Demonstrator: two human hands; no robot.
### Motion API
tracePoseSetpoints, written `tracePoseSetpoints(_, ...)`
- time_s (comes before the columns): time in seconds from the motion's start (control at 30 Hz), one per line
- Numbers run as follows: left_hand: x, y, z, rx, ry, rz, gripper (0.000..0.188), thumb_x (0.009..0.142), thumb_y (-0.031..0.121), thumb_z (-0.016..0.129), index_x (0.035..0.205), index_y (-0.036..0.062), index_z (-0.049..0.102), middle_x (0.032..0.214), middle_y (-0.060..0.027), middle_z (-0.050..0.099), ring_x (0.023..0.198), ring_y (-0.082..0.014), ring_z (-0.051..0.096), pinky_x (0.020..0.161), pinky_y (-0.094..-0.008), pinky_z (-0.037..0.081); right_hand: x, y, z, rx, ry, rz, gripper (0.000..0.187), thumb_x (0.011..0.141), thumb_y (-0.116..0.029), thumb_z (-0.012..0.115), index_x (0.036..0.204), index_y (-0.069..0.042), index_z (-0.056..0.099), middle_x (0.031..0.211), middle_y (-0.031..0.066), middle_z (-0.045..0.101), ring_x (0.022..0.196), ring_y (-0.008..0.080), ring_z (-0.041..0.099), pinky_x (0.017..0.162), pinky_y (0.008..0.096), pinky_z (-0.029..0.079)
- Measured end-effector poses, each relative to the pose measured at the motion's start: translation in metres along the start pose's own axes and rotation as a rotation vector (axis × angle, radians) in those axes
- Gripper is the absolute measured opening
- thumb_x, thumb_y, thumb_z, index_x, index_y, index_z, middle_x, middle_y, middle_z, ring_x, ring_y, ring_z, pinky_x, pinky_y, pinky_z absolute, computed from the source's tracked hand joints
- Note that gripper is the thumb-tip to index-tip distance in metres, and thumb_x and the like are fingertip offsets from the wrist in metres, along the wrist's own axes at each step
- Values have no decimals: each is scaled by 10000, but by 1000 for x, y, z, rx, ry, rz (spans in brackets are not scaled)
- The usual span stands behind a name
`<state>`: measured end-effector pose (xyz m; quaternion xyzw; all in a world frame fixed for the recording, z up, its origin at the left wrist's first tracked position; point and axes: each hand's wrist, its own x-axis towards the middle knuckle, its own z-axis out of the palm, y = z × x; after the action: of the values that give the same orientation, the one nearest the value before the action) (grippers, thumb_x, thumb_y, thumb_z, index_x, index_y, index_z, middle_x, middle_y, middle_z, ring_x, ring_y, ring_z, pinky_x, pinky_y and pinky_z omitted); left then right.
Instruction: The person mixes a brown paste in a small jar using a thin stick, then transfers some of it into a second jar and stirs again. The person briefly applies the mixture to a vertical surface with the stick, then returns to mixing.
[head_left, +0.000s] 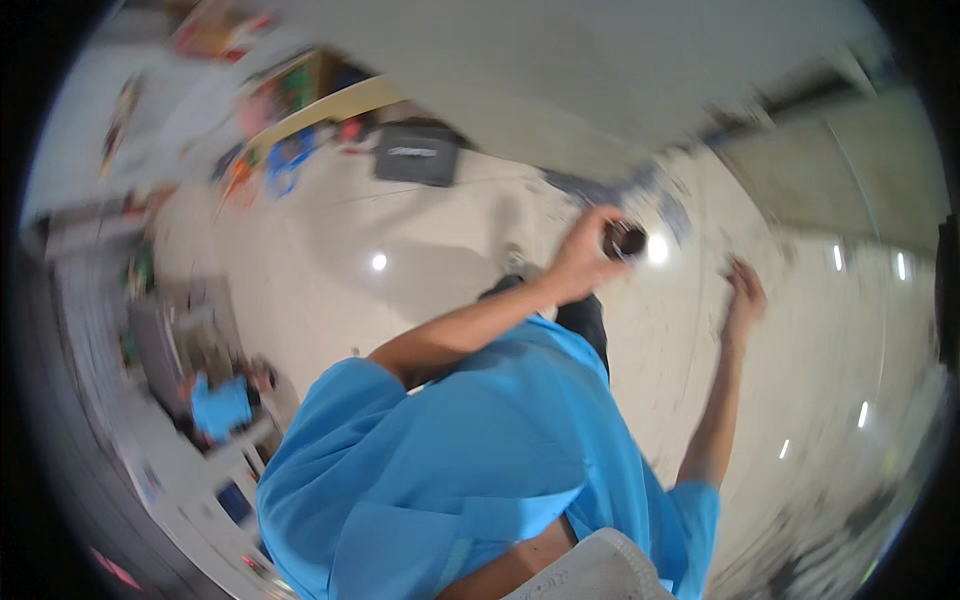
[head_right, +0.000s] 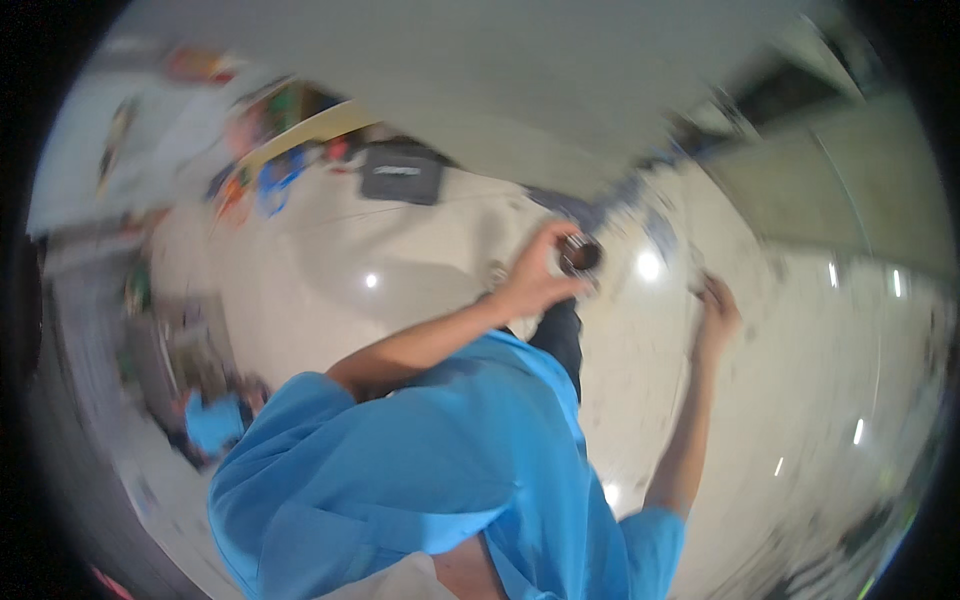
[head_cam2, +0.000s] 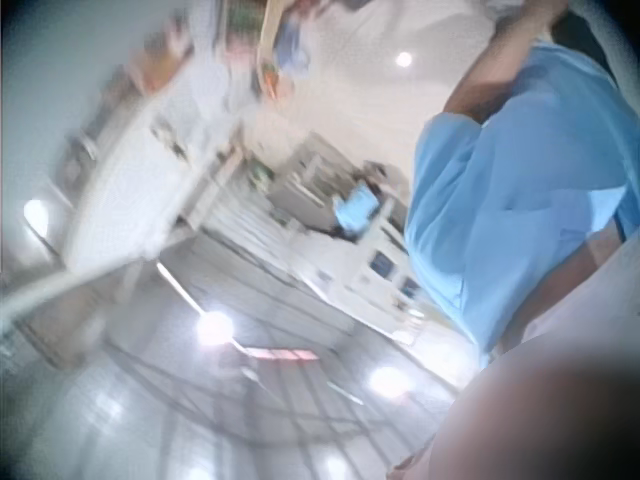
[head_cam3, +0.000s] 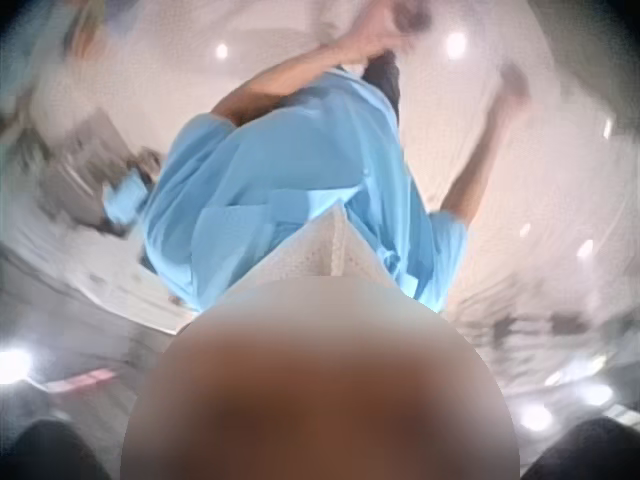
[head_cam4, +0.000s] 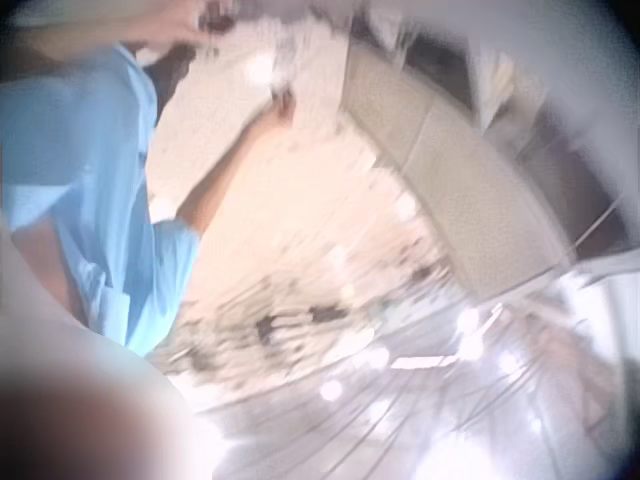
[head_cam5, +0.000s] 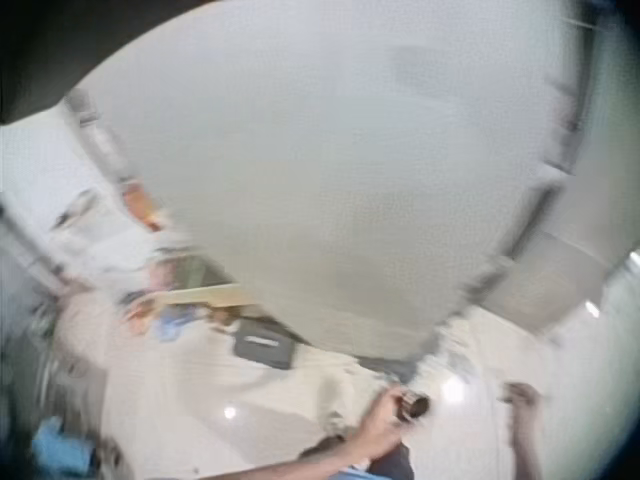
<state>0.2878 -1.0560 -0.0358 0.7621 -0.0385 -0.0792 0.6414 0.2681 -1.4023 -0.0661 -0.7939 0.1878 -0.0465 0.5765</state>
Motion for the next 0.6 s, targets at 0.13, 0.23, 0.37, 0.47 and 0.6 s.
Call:
tracePoseSetpoints(0.13, -35, 13, -83, 86, 132, 64, 709, 713, 138, 928, 1319, 79, 567, 1297, -127, 598, 1210, -333, 603, 1058, -425, 495, 49, 49, -51, -635, 318, -105, 409, 1061, -213, 546, 1345, 29, 714, 1338, 189, 735, 1244, 299, 697, 1091, 394, 503)
tracePoseSetpoints(0.23, -61, 20, -162, 195, 302, 148, 715, 703, 119, 921, 1325, 71, 571, 1300, -123, 604, 1215, -337, 601, 1063, -428, 482, 44, 83, -68, -604, 416, 3, 580, 1094, -446, 501, 1346, 33, 710, 1268, 207, 759, 1148, 321, 745, 988, 437, 571)
tracePoseSetpoints(0.37, -87, 5, -266, 264, 578, 200, 722, 695, 108, 937, 1329, 77, 594, 1288, -115, 622, 1223, -315, 607, 1067, -421, 485, 3, 133, -28, -684, 375, -143, 730, 1110, -598, 401, 1106, 46, 747, 963, 201, 773, 856, 343, 735, 757, 484, 566)
tracePoseSetpoints(0.47, -105, -5, -341, 247, 740, 79, 729, 694, 106, 945, 1333, 81, 597, 1284, -115, 635, 1227, -291, 611, 1073, -407, 488, -33, 159, 40, -696, 226, -98, 732, 1121, -593, 366, 1131, 19, 768, 891, 164, 770, 759, 301, 709, 686, 430, 558)
tracePoseSetpoints(0.6, -118, -9, -432, 322, 900, 83, 734, 682, 92, 946, 1329, 80, 601, 1279, -116, 640, 1210, -291, 614, 1070, -409, 488, -84, 163, 161, -543, -51, 271, 534, 1062, -448, 528, 1234, 4, 755, 920, 135, 776, 756, 214, 720, 636, 380, 552)
